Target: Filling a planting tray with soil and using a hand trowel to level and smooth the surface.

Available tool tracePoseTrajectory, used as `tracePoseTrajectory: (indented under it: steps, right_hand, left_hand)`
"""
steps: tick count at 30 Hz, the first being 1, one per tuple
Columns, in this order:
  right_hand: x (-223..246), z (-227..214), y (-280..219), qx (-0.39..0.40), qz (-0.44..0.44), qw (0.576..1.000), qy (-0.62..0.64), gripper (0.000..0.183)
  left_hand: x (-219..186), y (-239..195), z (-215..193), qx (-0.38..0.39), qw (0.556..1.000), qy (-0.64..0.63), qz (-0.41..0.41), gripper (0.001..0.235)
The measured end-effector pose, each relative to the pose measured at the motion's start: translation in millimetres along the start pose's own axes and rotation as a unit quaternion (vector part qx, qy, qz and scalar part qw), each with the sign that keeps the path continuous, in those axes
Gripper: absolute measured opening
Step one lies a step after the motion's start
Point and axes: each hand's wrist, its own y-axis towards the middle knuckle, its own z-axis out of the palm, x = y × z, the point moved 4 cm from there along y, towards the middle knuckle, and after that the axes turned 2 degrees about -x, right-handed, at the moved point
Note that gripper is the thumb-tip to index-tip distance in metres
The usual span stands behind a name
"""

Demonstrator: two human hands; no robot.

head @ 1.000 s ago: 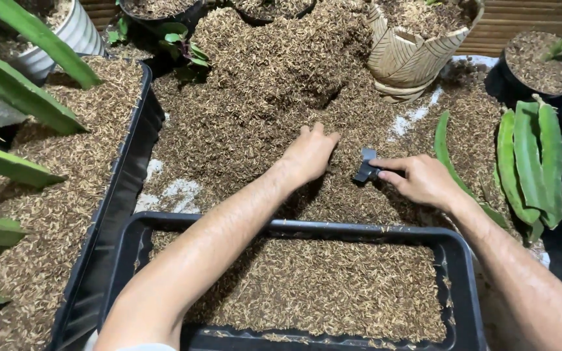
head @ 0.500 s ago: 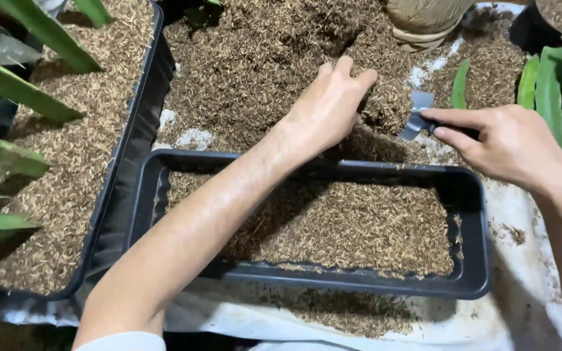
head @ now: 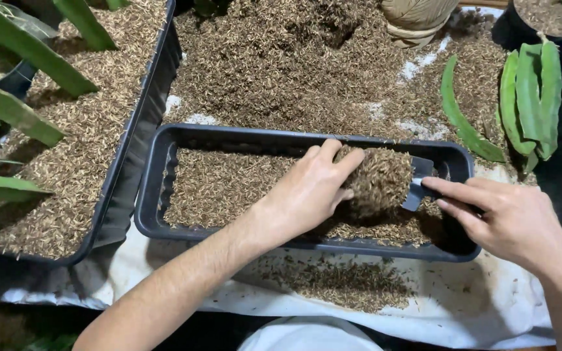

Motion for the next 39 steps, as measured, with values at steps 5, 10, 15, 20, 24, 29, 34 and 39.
tracePoseTrajectory:
  steps: [5, 10, 15, 20, 24, 29, 34, 39]
  right_hand:
    - [-4, 8, -17, -0.004, 0.008, 0.981, -0.195, 0.044]
    - [-6, -8, -25, -0.133, -0.008, 0.937, -0.324, 0.034]
    - [1, 7, -16, -0.06, -0.023, 0.974, -0.216, 0.048]
    - [19, 33, 1, 0.036, -0.077, 0.986, -0.145, 0.054]
    - [10, 42, -6, 0.086, -0.123, 0.979, -0.137, 0.058]
    - [14, 28, 1, 0.009, -0.079, 0.992, -0.101, 0.049]
    - [28, 56, 8, 0.176, -0.118, 0.975, -0.071, 0.055]
    - [24, 31, 11, 0.001, -0.148, 0.989, -0.028, 0.051]
  left_hand:
    - [14, -9, 14, 0.039, 0.999, -0.025, -0.007, 0.047]
    - [36, -8, -6, 0.006, 0.998, -0.004, -0.055, 0.035]
    - [68, -5, -29, -0.137, 0.989, -0.018, -0.062, 0.022]
    - [92, -10, -25, -0.2, 0.98, 0.022, -0.011, 0.026]
    - [95, -16, -22, -0.217, 0.975, 0.035, 0.031, 0.031]
    - [96, -12, -24, -0.203, 0.979, 0.016, 0.024, 0.029]
    - [97, -14, -21, -0.2, 0.98, 0.002, 0.022, 0.03]
    - [97, -14, -16, -0.213, 0.976, 0.019, 0.023, 0.024]
